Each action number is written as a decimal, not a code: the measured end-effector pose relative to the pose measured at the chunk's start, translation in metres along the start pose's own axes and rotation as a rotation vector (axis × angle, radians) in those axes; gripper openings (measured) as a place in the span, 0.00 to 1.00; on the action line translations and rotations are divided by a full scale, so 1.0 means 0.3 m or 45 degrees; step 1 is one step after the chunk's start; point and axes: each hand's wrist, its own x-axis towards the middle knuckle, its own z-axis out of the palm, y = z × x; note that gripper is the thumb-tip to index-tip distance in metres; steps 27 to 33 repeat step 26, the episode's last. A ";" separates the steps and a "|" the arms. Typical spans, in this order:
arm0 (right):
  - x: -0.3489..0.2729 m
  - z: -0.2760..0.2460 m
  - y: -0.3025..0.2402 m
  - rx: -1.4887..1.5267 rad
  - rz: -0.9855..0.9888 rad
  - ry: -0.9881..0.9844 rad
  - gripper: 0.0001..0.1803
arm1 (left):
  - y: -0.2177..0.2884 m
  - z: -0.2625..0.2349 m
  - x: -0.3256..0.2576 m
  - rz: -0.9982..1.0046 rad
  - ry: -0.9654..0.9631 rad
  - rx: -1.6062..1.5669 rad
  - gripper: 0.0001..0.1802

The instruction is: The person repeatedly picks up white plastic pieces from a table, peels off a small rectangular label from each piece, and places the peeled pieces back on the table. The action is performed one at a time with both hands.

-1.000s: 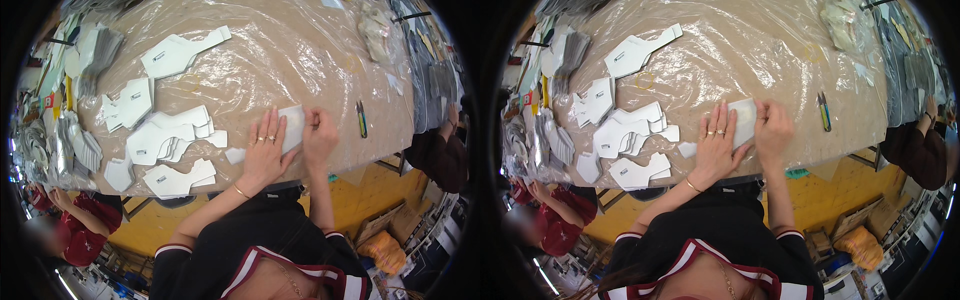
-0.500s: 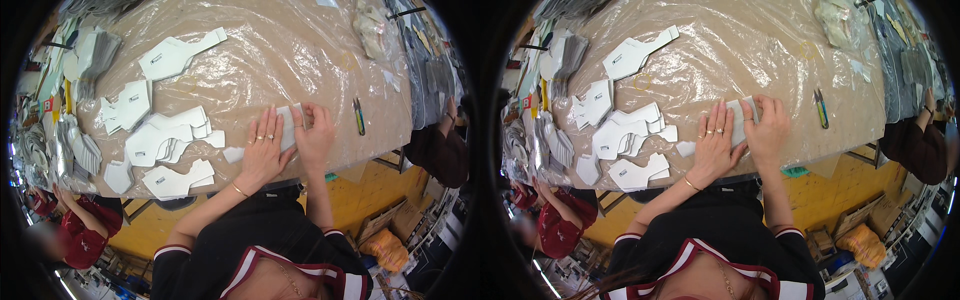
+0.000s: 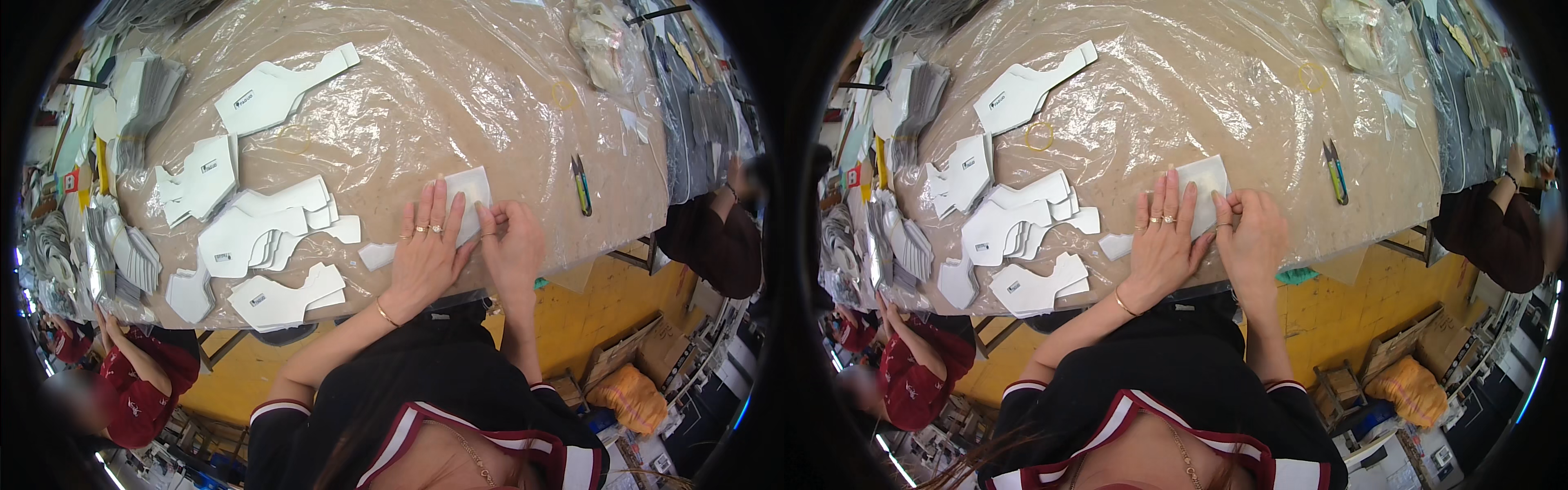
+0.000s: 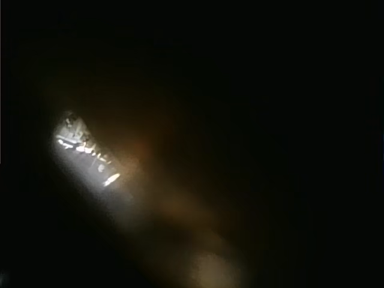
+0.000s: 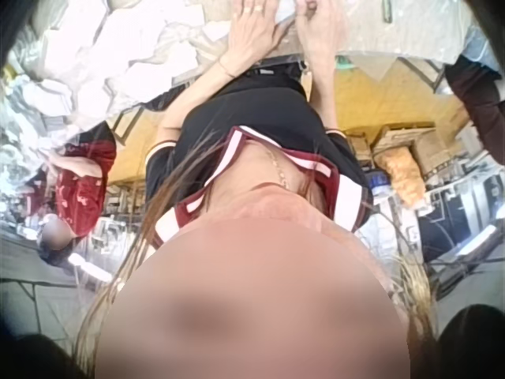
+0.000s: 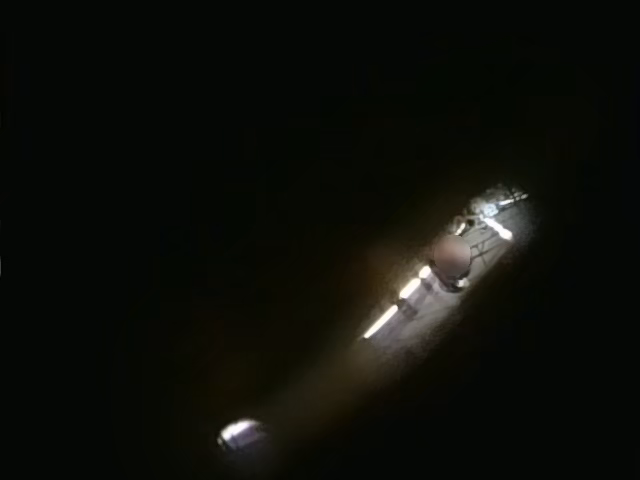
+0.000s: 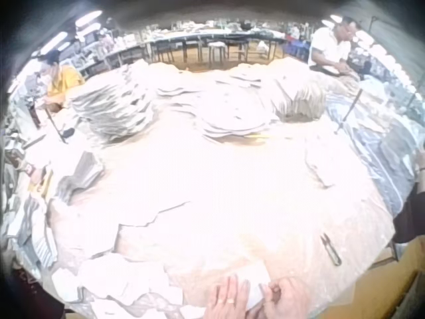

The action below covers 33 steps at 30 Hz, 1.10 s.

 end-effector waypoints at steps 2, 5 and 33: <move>0.003 0.000 -0.012 0.011 -0.114 -0.012 0.09 | -0.003 0.001 -0.003 0.053 0.008 0.020 0.40; 0.007 0.006 -0.033 0.258 -0.069 -0.171 0.06 | -0.010 0.011 0.000 0.073 0.043 -0.067 0.40; 0.083 0.010 -0.078 0.533 0.338 -0.143 0.24 | 0.004 0.016 0.012 -0.009 -0.035 0.091 0.45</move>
